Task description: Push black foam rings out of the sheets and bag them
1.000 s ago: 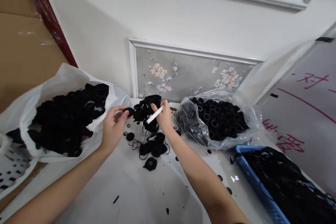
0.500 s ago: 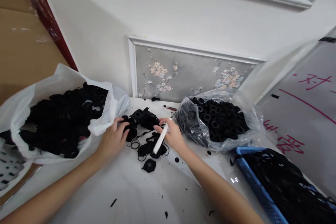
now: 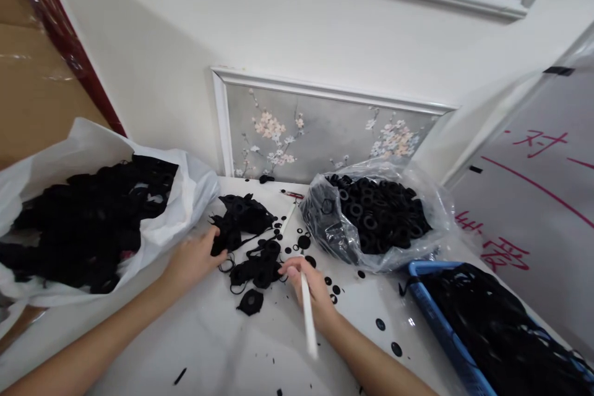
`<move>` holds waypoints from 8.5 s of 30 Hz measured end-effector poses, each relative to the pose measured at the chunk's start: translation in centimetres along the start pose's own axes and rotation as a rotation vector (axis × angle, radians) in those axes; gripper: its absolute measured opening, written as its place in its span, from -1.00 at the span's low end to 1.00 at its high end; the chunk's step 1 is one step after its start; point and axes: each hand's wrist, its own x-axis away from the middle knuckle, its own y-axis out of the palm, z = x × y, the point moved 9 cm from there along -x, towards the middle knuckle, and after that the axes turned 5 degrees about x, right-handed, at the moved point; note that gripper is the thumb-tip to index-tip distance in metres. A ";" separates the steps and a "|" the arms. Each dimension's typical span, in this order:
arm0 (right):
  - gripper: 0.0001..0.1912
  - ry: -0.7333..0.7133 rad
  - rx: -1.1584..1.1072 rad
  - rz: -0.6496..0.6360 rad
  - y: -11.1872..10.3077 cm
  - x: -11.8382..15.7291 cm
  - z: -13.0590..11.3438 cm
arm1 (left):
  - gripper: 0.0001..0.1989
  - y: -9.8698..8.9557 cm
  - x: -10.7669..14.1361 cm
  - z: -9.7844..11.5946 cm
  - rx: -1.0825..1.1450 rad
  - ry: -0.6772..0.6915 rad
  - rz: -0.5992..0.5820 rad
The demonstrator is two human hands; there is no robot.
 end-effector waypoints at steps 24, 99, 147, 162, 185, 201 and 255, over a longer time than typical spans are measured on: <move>-0.80 0.051 -0.120 0.021 -0.2 -0.2 0.3 | -0.55 6.4 3.7 9.5 0.851 0.312 -0.194; -0.85 0.063 0.529 0.177 -5.9 -1.1 -0.3 | -0.61 2.6 6.2 12.1 0.130 0.845 -0.034; -0.85 -0.002 -0.071 -0.045 0.4 1.4 -1.6 | -0.23 4.5 6.1 10.1 0.901 0.255 -0.220; -0.80 -0.736 0.696 -0.118 2.6 4.0 -5.3 | -0.09 1.9 7.3 11.9 0.485 0.657 0.057; -0.76 0.159 -0.295 0.097 -0.8 1.7 0.0 | -0.22 3.4 6.5 9.9 1.108 0.333 -0.117; -0.83 -0.209 0.040 0.082 -1.1 1.9 -3.0 | -0.36 6.5 5.8 9.4 1.259 -0.061 -0.436; -0.79 -0.342 0.156 0.037 1.0 3.4 -5.1 | -0.71 -7.6 0.3 4.9 1.624 -0.126 0.476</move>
